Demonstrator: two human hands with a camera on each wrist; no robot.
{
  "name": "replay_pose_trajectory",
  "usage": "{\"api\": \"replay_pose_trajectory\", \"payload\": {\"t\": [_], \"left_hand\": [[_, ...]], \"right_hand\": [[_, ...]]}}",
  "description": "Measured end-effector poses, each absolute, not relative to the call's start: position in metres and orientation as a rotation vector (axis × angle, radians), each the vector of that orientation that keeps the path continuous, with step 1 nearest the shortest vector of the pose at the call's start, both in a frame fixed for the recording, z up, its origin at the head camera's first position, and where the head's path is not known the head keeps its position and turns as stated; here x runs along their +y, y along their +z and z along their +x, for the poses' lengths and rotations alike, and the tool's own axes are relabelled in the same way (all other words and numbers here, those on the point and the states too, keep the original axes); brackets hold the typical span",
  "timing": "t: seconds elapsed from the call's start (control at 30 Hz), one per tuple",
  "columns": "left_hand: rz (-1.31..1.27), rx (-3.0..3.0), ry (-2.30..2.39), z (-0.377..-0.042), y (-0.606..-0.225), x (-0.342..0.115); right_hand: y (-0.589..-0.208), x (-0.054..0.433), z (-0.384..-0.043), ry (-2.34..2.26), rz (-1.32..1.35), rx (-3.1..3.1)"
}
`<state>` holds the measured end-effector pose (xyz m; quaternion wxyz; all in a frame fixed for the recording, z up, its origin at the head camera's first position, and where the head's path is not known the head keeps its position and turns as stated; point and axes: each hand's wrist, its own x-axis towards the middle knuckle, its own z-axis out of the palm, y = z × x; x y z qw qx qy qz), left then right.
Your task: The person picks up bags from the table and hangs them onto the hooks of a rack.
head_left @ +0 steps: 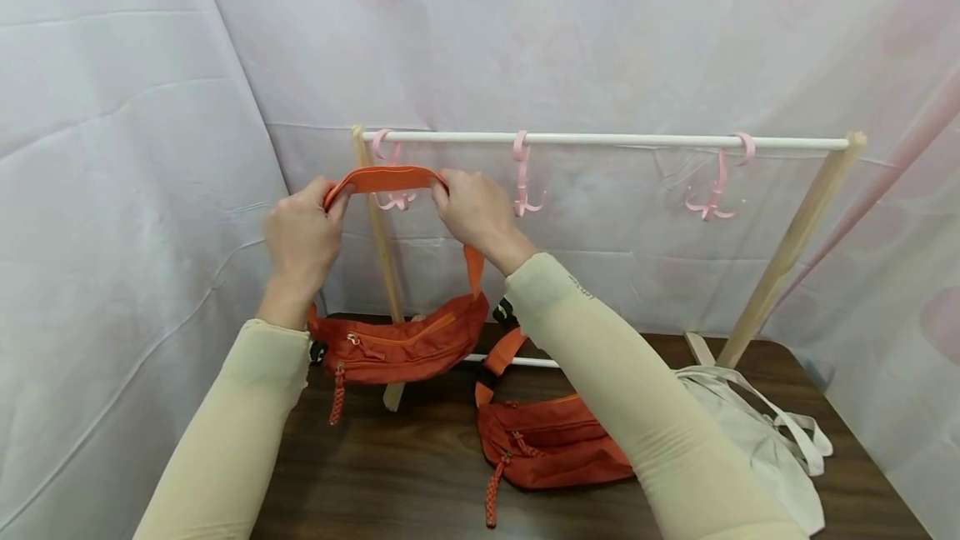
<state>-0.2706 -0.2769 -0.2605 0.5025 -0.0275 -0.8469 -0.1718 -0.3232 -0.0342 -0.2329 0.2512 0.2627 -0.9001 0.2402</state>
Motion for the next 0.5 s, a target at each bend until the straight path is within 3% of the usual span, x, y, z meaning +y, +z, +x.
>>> {"api": "replay_pose_trajectory", "payload": {"t": [0.5], "left_hand": [[-0.03,-2.077,-0.425,-0.284,-0.27,-0.269]], "right_hand": [[-0.241,-0.031,-0.329,0.601,0.67,-2.419]]}}
